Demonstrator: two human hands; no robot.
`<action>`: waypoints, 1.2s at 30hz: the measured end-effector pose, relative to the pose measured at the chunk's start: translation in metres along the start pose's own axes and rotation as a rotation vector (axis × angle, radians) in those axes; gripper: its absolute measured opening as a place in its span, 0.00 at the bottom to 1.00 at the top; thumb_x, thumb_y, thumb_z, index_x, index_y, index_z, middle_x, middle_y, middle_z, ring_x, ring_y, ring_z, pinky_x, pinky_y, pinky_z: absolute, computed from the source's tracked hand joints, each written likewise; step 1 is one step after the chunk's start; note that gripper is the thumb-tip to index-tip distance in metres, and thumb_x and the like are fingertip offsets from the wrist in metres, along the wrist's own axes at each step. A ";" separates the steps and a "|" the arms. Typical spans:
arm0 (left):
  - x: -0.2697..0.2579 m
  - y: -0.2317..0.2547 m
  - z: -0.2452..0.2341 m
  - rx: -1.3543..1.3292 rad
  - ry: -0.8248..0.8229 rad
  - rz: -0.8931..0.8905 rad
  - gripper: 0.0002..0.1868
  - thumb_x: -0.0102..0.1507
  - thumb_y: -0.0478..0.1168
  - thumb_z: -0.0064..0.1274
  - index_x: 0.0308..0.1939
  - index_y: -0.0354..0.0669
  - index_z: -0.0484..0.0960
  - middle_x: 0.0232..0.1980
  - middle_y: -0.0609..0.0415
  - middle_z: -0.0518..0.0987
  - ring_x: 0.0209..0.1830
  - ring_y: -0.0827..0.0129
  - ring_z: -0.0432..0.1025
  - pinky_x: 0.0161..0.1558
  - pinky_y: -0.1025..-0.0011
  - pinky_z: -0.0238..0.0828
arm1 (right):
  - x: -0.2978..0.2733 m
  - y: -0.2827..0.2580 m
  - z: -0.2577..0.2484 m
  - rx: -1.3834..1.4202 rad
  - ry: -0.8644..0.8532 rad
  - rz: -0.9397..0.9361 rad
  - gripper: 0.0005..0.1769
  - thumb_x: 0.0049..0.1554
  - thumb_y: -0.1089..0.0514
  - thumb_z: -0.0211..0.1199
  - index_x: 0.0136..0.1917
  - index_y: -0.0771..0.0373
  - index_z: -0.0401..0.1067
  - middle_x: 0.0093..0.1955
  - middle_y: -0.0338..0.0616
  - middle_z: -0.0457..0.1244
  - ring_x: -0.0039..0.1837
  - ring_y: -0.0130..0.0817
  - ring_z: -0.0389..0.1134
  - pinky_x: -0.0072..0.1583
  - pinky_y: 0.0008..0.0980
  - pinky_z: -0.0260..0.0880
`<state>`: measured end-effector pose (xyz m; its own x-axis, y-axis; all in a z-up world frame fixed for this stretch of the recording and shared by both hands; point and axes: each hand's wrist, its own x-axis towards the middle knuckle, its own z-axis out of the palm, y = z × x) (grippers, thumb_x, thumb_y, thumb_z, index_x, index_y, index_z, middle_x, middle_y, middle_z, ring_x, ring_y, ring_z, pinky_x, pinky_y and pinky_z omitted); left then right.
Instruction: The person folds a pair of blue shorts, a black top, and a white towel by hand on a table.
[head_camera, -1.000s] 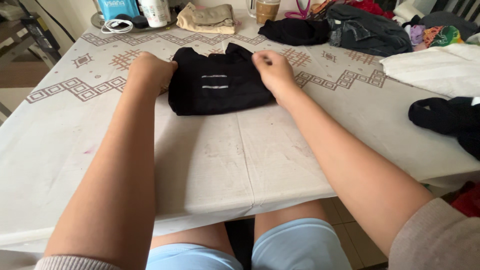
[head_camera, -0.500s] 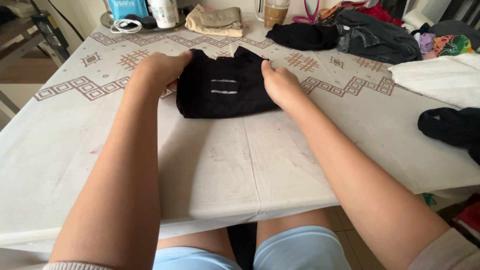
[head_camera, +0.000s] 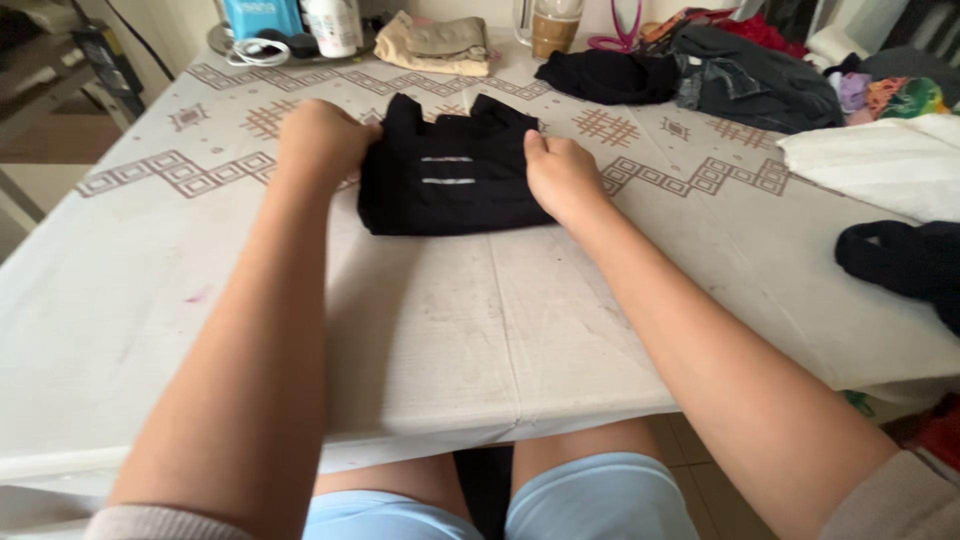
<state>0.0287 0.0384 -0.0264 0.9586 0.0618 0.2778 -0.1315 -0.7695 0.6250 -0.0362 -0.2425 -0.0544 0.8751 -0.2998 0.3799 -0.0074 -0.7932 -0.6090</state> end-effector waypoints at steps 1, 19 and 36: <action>0.001 0.000 0.002 0.007 0.005 -0.001 0.21 0.61 0.55 0.63 0.43 0.39 0.89 0.39 0.40 0.86 0.41 0.54 0.81 0.50 0.60 0.76 | 0.002 0.000 0.001 0.008 -0.001 -0.003 0.30 0.65 0.38 0.46 0.47 0.65 0.77 0.49 0.61 0.70 0.57 0.59 0.70 0.60 0.50 0.67; -0.036 0.035 0.004 0.272 -0.090 -0.119 0.31 0.73 0.60 0.30 0.58 0.43 0.82 0.62 0.43 0.79 0.63 0.49 0.72 0.60 0.55 0.71 | -0.021 -0.025 -0.006 -0.048 -0.031 0.009 0.36 0.65 0.36 0.40 0.74 0.61 0.62 0.67 0.64 0.63 0.71 0.60 0.61 0.71 0.50 0.58; 0.007 0.018 0.027 0.082 -0.029 0.010 0.35 0.74 0.55 0.23 0.52 0.33 0.83 0.52 0.33 0.81 0.56 0.42 0.75 0.59 0.53 0.69 | -0.028 -0.040 -0.015 0.560 -0.178 0.129 0.34 0.66 0.41 0.40 0.80 0.57 0.47 0.82 0.49 0.48 0.83 0.42 0.47 0.77 0.44 0.48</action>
<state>0.0398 0.0076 -0.0332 0.9645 0.0363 0.2617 -0.1212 -0.8194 0.5603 -0.0674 -0.2108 -0.0302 0.9520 -0.2434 0.1853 0.0947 -0.3415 -0.9351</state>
